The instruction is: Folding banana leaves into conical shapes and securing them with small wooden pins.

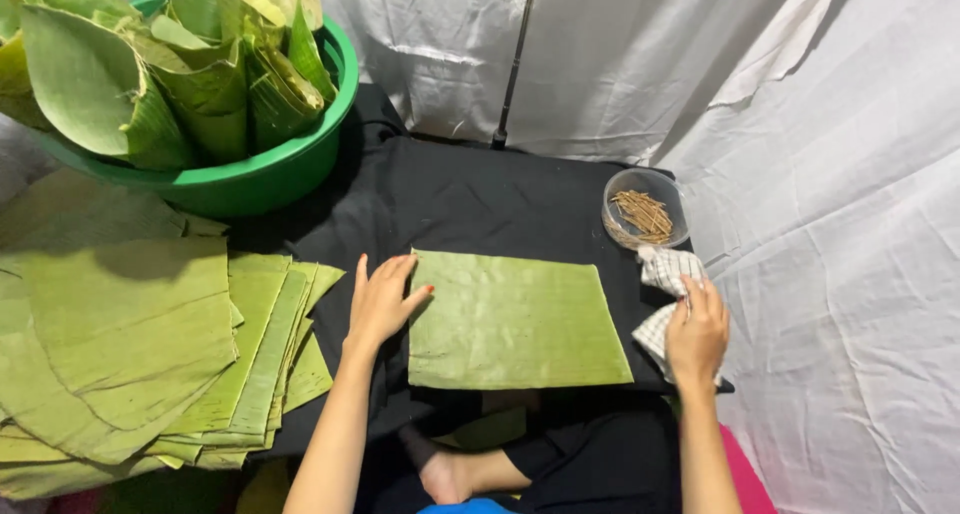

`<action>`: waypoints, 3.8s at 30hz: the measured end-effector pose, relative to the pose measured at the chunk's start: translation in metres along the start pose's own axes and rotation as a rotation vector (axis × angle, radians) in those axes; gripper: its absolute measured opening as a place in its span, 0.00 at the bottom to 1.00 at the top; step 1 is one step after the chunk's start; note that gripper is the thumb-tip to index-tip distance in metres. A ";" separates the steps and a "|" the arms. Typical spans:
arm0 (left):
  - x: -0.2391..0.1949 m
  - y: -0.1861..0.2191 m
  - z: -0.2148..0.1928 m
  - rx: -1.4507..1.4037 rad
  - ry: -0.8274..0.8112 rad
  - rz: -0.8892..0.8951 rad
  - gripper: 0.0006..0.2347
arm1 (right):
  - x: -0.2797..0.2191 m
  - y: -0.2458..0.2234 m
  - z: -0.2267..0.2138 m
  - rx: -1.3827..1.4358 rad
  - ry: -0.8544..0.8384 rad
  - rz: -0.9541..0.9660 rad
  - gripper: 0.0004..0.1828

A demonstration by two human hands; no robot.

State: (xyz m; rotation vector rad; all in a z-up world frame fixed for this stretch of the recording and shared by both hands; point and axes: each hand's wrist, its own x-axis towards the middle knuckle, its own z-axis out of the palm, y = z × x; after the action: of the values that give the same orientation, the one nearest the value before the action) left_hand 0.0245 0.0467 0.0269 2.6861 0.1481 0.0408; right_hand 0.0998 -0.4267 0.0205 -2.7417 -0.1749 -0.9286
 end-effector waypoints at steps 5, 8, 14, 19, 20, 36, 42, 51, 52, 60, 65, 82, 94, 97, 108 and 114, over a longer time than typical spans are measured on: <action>0.001 -0.008 0.009 -0.062 0.064 -0.038 0.20 | -0.013 0.009 0.037 -0.131 -0.393 0.111 0.24; -0.004 -0.002 0.001 -0.106 0.067 -0.039 0.19 | -0.019 -0.030 0.043 0.024 -0.466 0.081 0.22; -0.003 -0.001 -0.006 -0.226 0.078 -0.036 0.23 | -0.010 -0.073 0.032 0.198 -0.683 0.321 0.50; -0.008 0.010 -0.017 -0.314 0.087 -0.057 0.28 | -0.020 -0.048 0.048 0.398 -0.678 0.457 0.41; -0.009 0.010 -0.018 -0.377 0.112 -0.054 0.29 | -0.027 -0.031 0.066 0.500 -0.631 0.517 0.30; -0.047 0.055 -0.097 -0.819 0.583 0.271 0.08 | 0.043 -0.032 -0.065 1.136 -0.078 0.035 0.08; -0.065 0.007 -0.046 -0.349 0.344 0.318 0.13 | -0.003 -0.029 -0.024 0.944 -0.295 0.049 0.18; -0.053 0.030 -0.040 0.012 0.011 0.067 0.12 | -0.016 -0.001 -0.002 0.200 -0.070 0.068 0.23; -0.049 0.029 -0.037 0.012 0.010 0.066 0.12 | -0.017 -0.003 -0.009 0.200 -0.072 0.068 0.23; -0.015 0.012 0.000 0.273 -0.003 0.094 0.23 | -0.031 0.033 0.032 -0.206 -0.258 0.249 0.31; -0.014 0.003 0.004 0.246 -0.029 0.067 0.21 | -0.022 0.036 0.017 -0.028 0.002 0.053 0.24; -0.009 -0.009 0.021 0.203 0.047 0.155 0.44 | -0.059 -0.271 0.040 0.332 -0.558 -0.289 0.32; -0.010 -0.005 0.013 0.162 -0.007 0.125 0.48 | -0.021 -0.145 0.044 0.144 -0.546 0.018 0.31; -0.010 -0.005 0.012 0.171 -0.045 0.109 0.48 | -0.025 -0.086 0.036 -0.018 -0.438 0.061 0.29; -0.010 0.000 0.009 0.144 -0.014 0.055 0.31 | -0.013 0.009 0.011 0.110 -0.006 0.099 0.24; -0.006 -0.010 0.022 0.126 0.006 0.035 0.25 | -0.038 0.023 0.052 -0.212 -0.026 0.072 0.22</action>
State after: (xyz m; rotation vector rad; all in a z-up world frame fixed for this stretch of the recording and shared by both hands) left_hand 0.0191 0.0456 0.0027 2.8147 0.1092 0.0518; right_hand 0.1043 -0.4362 -0.0470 -2.9312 0.0199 -0.9422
